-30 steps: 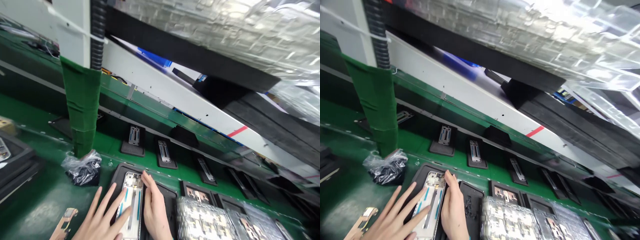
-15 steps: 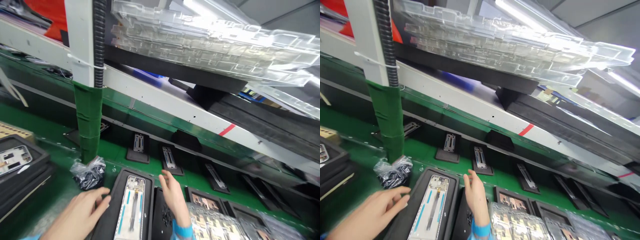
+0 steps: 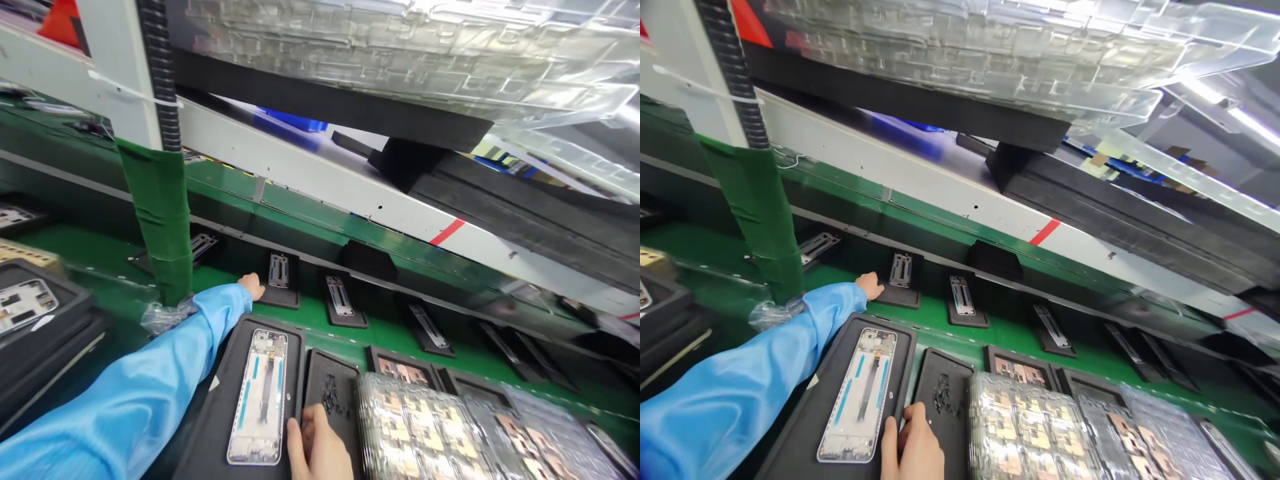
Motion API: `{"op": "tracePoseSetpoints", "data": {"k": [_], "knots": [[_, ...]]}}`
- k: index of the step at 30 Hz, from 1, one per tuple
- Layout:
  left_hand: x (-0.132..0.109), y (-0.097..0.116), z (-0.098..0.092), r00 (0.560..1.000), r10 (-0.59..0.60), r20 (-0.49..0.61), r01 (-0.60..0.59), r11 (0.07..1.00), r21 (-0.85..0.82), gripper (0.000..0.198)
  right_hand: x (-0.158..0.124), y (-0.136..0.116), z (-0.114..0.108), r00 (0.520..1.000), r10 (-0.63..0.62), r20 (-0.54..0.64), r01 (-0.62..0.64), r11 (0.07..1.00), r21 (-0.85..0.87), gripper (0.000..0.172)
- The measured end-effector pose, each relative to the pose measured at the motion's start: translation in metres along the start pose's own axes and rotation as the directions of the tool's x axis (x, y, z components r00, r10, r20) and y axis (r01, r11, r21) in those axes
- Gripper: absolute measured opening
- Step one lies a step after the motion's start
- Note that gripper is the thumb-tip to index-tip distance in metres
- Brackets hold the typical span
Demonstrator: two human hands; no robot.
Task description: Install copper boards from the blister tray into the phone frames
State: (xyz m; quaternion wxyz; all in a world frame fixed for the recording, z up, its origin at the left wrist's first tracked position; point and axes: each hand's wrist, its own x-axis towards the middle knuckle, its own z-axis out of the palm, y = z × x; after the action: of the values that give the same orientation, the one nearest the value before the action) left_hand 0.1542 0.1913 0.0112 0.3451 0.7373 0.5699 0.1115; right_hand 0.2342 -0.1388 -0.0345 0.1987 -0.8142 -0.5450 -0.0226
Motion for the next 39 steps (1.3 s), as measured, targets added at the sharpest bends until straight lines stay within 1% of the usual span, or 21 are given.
{"op": "tracePoseSetpoints", "data": {"k": [1, 3, 5, 7, 10, 12, 14, 17, 20, 22, 25, 28, 31, 33, 34, 35, 37, 38, 39], "knots": [[0.001, -0.003, 0.000, 1.000, -0.005, -0.011, 0.004, 1.000, -0.025, 0.038, 0.001, -0.001, -0.002, 1.000, -0.007, 0.016, 0.007, 0.999, -0.038, 0.016], [0.002, -0.010, -0.004, 0.999, -0.020, -0.044, 0.016, 0.996, -0.085, 0.038, 0.004, -0.005, -0.009, 0.999, -0.028, 0.044, 0.033, 0.990, -0.137, 0.013], [0.003, -0.018, -0.012, 0.995, -0.038, -0.092, 0.024, 0.987, -0.158, 0.037, 0.007, -0.011, -0.019, 0.998, -0.018, 0.064, 0.034, 0.966, -0.255, 0.015], [0.001, -0.025, -0.021, 0.988, -0.055, -0.143, 0.020, 0.971, -0.239, 0.036, 0.011, -0.017, -0.027, 0.997, 0.018, 0.079, 0.011, 0.935, -0.354, 0.019], [-0.009, -0.033, -0.034, 0.975, -0.073, -0.208, -0.008, 0.932, -0.363, 0.034, 0.014, -0.023, -0.036, 0.995, 0.034, 0.090, 0.006, 0.910, -0.415, 0.022], [-0.019, -0.035, -0.041, 0.968, -0.078, -0.237, -0.036, 0.896, -0.442, 0.035, 0.015, -0.024, -0.039, 0.995, 0.016, 0.098, 0.025, 0.916, -0.399, 0.024], [-0.032, -0.035, -0.048, 0.965, -0.073, -0.253, -0.069, 0.855, -0.513, 0.035, 0.014, -0.023, -0.041, 0.991, 0.010, 0.133, 0.037, 0.936, -0.350, 0.024], [-0.058, -0.033, -0.062, 0.966, -0.044, -0.255, -0.122, 0.793, -0.598, 0.035, 0.014, -0.020, -0.046, 0.982, 0.054, 0.183, -0.009, 0.972, -0.234, 0.024], [-0.088, -0.030, -0.077, 0.969, -0.007, -0.248, -0.163, 0.737, -0.656, 0.035, 0.017, -0.018, -0.055, 0.981, 0.113, 0.157, -0.104, 0.992, -0.065, 0.023], [-0.109, -0.030, -0.085, 0.970, 0.016, -0.244, -0.185, 0.702, -0.688, 0.035, 0.022, -0.017, -0.064, 0.981, 0.134, 0.137, -0.136, 0.991, 0.009, 0.026], [-0.139, -0.036, -0.094, 0.968, 0.048, -0.247, -0.218, 0.647, -0.730, 0.033, 0.033, -0.010, -0.080, 0.983, 0.147, 0.112, -0.151, 0.988, 0.035, 0.034], [-0.175, -0.053, -0.097, 0.966, 0.064, -0.249, -0.237, 0.594, -0.768, 0.032, 0.052, 0.003, -0.094, 0.981, 0.178, 0.076, -0.180, 0.983, 0.022, 0.035], [-0.217, -0.079, -0.089, 0.972, 0.041, -0.230, -0.212, 0.572, -0.792, 0.035, 0.086, 0.020, -0.098, 0.968, 0.250, 0.033, -0.249, 0.968, -0.026, 0.029], [-0.246, -0.096, -0.074, 0.981, 0.004, -0.196, -0.163, 0.575, -0.802, 0.043, 0.115, 0.031, -0.095, 0.953, 0.304, 0.007, -0.303, 0.951, -0.062, 0.025], [-0.259, -0.103, -0.063, 0.984, -0.036, -0.173, -0.123, 0.561, -0.818, 0.047, 0.131, 0.036, -0.092, 0.946, 0.324, -0.002, -0.323, 0.943, -0.078, 0.023], [-0.271, -0.109, -0.051, 0.987, -0.051, -0.150, -0.100, 0.535, -0.839, 0.048, 0.148, 0.040, -0.088, 0.942, 0.336, -0.007, -0.335, 0.938, -0.093, 0.023], [-0.291, -0.117, -0.022, 0.997, -0.037, -0.070, -0.039, 0.527, -0.849, 0.050, 0.182, 0.043, -0.077, 0.942, 0.335, -0.007, -0.333, 0.935, -0.119, 0.026], [-0.298, -0.118, -0.008, 0.998, -0.036, -0.049, -0.023, 0.533, -0.846, 0.049, 0.199, 0.041, -0.070, 0.946, 0.325, -0.004, -0.323, 0.937, -0.133, 0.028], [-0.303, -0.118, 0.005, 0.993, -0.079, -0.090, -0.032, 0.552, -0.833, 0.048, 0.216, 0.038, -0.063, 0.950, 0.312, 0.000, -0.308, 0.940, -0.148, 0.030]]}}
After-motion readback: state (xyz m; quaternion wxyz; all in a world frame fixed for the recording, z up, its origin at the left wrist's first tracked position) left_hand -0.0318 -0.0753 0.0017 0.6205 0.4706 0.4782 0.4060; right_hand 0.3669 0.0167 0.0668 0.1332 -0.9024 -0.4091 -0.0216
